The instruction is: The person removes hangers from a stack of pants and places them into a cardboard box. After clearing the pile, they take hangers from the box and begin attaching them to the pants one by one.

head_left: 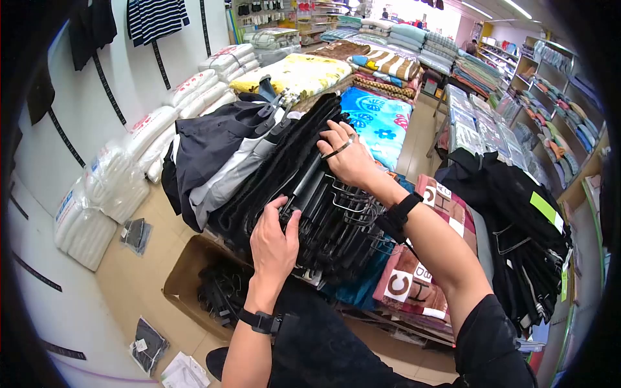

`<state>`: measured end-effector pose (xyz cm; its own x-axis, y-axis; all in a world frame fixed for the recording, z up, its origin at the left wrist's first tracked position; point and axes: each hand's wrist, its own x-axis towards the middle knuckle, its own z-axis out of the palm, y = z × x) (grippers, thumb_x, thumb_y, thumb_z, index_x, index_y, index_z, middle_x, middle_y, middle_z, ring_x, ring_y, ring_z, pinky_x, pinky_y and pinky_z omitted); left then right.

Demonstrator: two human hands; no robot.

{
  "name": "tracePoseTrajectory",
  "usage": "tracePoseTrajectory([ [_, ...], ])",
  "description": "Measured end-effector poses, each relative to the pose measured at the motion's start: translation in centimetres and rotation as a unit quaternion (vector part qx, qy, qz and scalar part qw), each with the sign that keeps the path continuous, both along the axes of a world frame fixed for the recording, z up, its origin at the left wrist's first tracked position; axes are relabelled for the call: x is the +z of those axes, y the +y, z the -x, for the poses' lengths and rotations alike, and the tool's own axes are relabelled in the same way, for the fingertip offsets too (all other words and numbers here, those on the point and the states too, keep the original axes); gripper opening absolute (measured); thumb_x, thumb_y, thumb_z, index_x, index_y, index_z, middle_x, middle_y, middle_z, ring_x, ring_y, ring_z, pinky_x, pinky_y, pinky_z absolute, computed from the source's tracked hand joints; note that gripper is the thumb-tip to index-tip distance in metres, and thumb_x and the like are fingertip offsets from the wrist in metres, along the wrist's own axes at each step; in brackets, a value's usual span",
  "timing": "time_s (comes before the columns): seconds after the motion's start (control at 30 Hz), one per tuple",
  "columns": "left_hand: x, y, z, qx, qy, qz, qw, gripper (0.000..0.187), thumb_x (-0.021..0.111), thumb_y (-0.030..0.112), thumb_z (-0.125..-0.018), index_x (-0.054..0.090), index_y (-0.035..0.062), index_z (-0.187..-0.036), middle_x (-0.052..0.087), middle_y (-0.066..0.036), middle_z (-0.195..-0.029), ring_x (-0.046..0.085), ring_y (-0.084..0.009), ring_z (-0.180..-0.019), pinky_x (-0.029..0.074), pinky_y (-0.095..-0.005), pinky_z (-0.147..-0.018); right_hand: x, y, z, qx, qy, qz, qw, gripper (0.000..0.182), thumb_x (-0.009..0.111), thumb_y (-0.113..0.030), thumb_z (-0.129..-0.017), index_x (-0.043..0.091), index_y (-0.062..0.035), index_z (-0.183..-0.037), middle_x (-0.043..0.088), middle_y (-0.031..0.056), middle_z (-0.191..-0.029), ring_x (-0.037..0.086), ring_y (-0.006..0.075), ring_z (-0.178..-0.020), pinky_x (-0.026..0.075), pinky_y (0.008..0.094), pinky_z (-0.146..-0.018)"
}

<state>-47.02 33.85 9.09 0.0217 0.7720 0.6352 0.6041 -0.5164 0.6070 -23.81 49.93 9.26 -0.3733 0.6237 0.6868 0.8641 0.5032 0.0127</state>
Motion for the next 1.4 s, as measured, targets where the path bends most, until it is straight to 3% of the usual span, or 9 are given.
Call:
tracePoseTrajectory([
  [0.1, 0.2, -0.2, 0.2, -0.005, -0.01, 0.045, 0.999, 0.035, 0.067, 0.025, -0.1, 0.059, 0.0004, -0.125, 0.071, -0.024, -0.114, 0.067, -0.0435, -0.107, 0.053, -0.0465, -0.09, 0.0, 0.3, 0.1, 0.016, 0.004, -0.016, 1.0, 0.024, 0.055, -0.019, -0.101, 0.065, -0.0028, -0.116, 0.06, 0.0177, -0.129, 0.047, 0.0415, -0.137, 0.038, 0.0552, -0.116],
  [0.27, 0.8, 0.1, 0.3, 0.008, -0.081, 0.077, 0.994, 0.034, 0.066, 0.026, -0.1, 0.061, 0.0005, -0.123, 0.072, -0.023, -0.114, 0.069, -0.0402, -0.108, 0.053, -0.044, -0.091, 4.1, -3.5, 1.3, -0.02, 0.044, 0.147, 0.988, 0.047, 0.048, -0.037, -0.107, 0.058, -0.0025, -0.136, 0.048, 0.0234, -0.152, 0.035, 0.0447, -0.146, 0.03, 0.0515, -0.121],
  [0.5, 0.7, 0.1, 0.3, 0.011, -0.093, 0.075, 0.993, 0.033, 0.064, 0.028, -0.102, 0.059, 0.001, -0.12, 0.071, -0.023, -0.112, 0.068, -0.044, -0.104, 0.053, -0.0472, -0.089, 3.4, -3.0, 1.1, -0.018, 0.056, 0.134, 0.989, 0.046, 0.048, -0.035, -0.106, 0.056, -0.002, -0.137, 0.047, 0.0251, -0.152, 0.035, 0.0451, -0.146, 0.029, 0.0512, -0.122],
  [0.77, 0.5, 0.0, 0.4, 0.017, -0.118, 0.08, 0.99, 0.031, 0.066, 0.024, -0.101, 0.062, 0.0012, -0.12, 0.073, -0.02, -0.109, 0.071, -0.038, -0.102, 0.053, -0.0416, -0.088, 0.7, -1.2, -0.3, 0.049, 0.129, 0.017, 0.99, 0.056, 0.05, -0.021, -0.105, 0.037, 0.0073, -0.151, 0.038, 0.0331, -0.155, 0.031, 0.05, -0.148, 0.028, 0.0524, -0.123],
  [0.87, 0.3, 0.0, 0.4, 0.016, -0.121, 0.076, 0.99, 0.032, 0.067, 0.024, -0.101, 0.062, 0.0012, -0.122, 0.073, -0.02, -0.108, 0.072, -0.0364, -0.101, 0.053, -0.0406, -0.087, 0.6, -0.8, -1.7, -0.056, 0.207, 0.138, 0.967, 0.061, 0.047, -0.012, -0.099, 0.03, 0.0085, -0.154, 0.038, 0.0361, -0.154, 0.034, 0.0499, -0.146, 0.025, 0.0508, -0.124],
  [1.0, 0.3, 0.2, 0.1, 0.027, -0.133, 0.064, 0.989, 0.031, 0.065, 0.025, -0.102, 0.061, 0.0016, -0.122, 0.073, -0.02, -0.11, 0.072, -0.0363, -0.102, 0.053, -0.0408, -0.088, 1.4, -1.6, -1.7, -0.031, 0.221, 0.183, 0.957, 0.069, 0.045, -0.005, -0.092, 0.026, 0.0066, -0.156, 0.04, 0.0341, -0.154, 0.038, 0.0459, -0.144, 0.028, 0.0476, -0.123],
  [1.23, -0.2, 0.2, -0.1, 0.036, -0.145, 0.056, 0.987, 0.027, 0.065, 0.022, -0.102, 0.062, 0.0028, -0.12, 0.073, -0.02, -0.105, 0.072, -0.0335, -0.093, 0.053, -0.0403, -0.083, 2.2, -0.8, -1.8, -0.026, 0.286, 0.198, 0.937, 0.059, 0.047, -0.006, -0.094, 0.037, 0.003, -0.152, 0.053, 0.036, -0.14, 0.051, 0.0493, -0.132, 0.039, 0.0506, -0.115],
  [1.3, 0.0, 0.1, 0.0, 0.037, -0.144, 0.051, 0.988, 0.026, 0.066, 0.02, -0.101, 0.063, 0.0027, -0.119, 0.073, -0.019, -0.102, 0.071, -0.0331, -0.09, 0.053, -0.0402, -0.081, 2.8, -0.3, -1.7, -0.046, 0.242, 0.094, 0.965, 0.053, 0.05, -0.008, -0.096, 0.043, -0.0001, -0.148, 0.059, 0.0357, -0.131, 0.057, 0.0492, -0.125, 0.044, 0.0518, -0.109],
  [1.4, 0.0, 0.1, 0.1, 0.01, -0.162, 0.064, 0.985, 0.027, 0.065, 0.023, -0.101, 0.061, 0.0027, -0.118, 0.072, -0.023, -0.107, 0.068, -0.0452, -0.1, 0.053, -0.0476, -0.085, 5.6, 0.4, -2.6, -0.093, 0.17, 0.131, 0.972, 0.049, 0.051, -0.009, -0.096, 0.05, -0.0057, -0.146, 0.063, 0.0277, -0.132, 0.061, 0.0443, -0.121, 0.048, 0.0504, -0.104],
])
